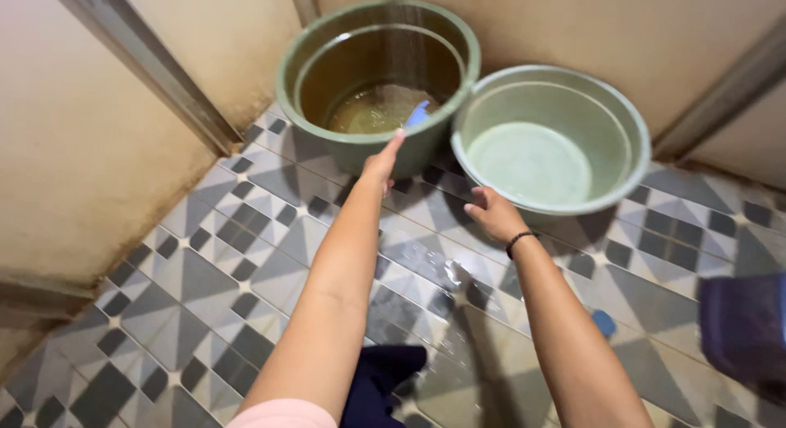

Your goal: The person fills a bucket with water from a tap, then uses a blue scoop to pour water onto a tiled floor while scrubbing with a sponge. They repeatedly scoop water and scrub different areas of the floor.

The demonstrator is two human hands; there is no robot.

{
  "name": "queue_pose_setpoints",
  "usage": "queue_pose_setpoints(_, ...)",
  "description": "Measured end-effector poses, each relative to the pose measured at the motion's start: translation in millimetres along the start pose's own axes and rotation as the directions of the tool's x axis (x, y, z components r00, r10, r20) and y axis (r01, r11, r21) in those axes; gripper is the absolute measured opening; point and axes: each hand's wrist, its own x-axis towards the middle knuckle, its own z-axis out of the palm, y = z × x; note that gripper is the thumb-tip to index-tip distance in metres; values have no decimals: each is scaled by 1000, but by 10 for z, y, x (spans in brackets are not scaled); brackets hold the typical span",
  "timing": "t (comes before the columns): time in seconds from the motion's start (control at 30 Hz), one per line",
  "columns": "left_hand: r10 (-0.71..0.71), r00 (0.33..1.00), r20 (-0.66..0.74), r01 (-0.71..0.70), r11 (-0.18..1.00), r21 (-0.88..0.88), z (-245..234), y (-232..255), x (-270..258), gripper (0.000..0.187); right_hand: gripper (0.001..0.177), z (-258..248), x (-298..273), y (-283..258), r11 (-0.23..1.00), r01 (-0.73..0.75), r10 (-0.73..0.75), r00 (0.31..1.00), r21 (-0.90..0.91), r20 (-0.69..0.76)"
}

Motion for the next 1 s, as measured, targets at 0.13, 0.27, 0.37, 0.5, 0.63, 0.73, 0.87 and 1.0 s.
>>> queue_pose_setpoints(0.13,-71,973,-219,27,980,-199,-674,267,760,111,52,446,388,-853,999,45,-45,994,-9,-100)
queue_pose_setpoints(0.27,18,858,-513,-140,970,-200,-992,390,1301,112,41,630,813,-1398,981,140,-172,949,-135,-262)
queue_pose_setpoints(0.37,467,566,-679,-276,884,378,-1265,684,1318,107,36,742,1239,-1710,939,189,-283,899,-287,-335)
queue_pose_setpoints(0.5,812,578,-76,-360,338,869,-1383,993,1479,76,36,1017,1897,-1871,908,43,-176,942,-417,-286)
queue_pose_setpoints(0.63,676,721,152,-390,215,895,-1432,1012,1439,57,52,1270,2667,-1720,850,-150,87,985,-506,-147)
queue_pose_setpoints(0.73,482,841,246,-371,182,911,-1511,1085,1284,53,56,1449,3140,-1462,751,-353,381,922,-558,-69)
queue_pose_setpoints(0.87,452,843,290,-374,104,922,-1580,1199,1245,53,80,1688,3765,-1089,667,-535,528,830,-518,-178)
queue_pose_setpoints(1.0,494,817,299,-406,123,906,-1644,1083,1243,54,78,1894,4062,-590,653,-601,514,799,-461,-313)
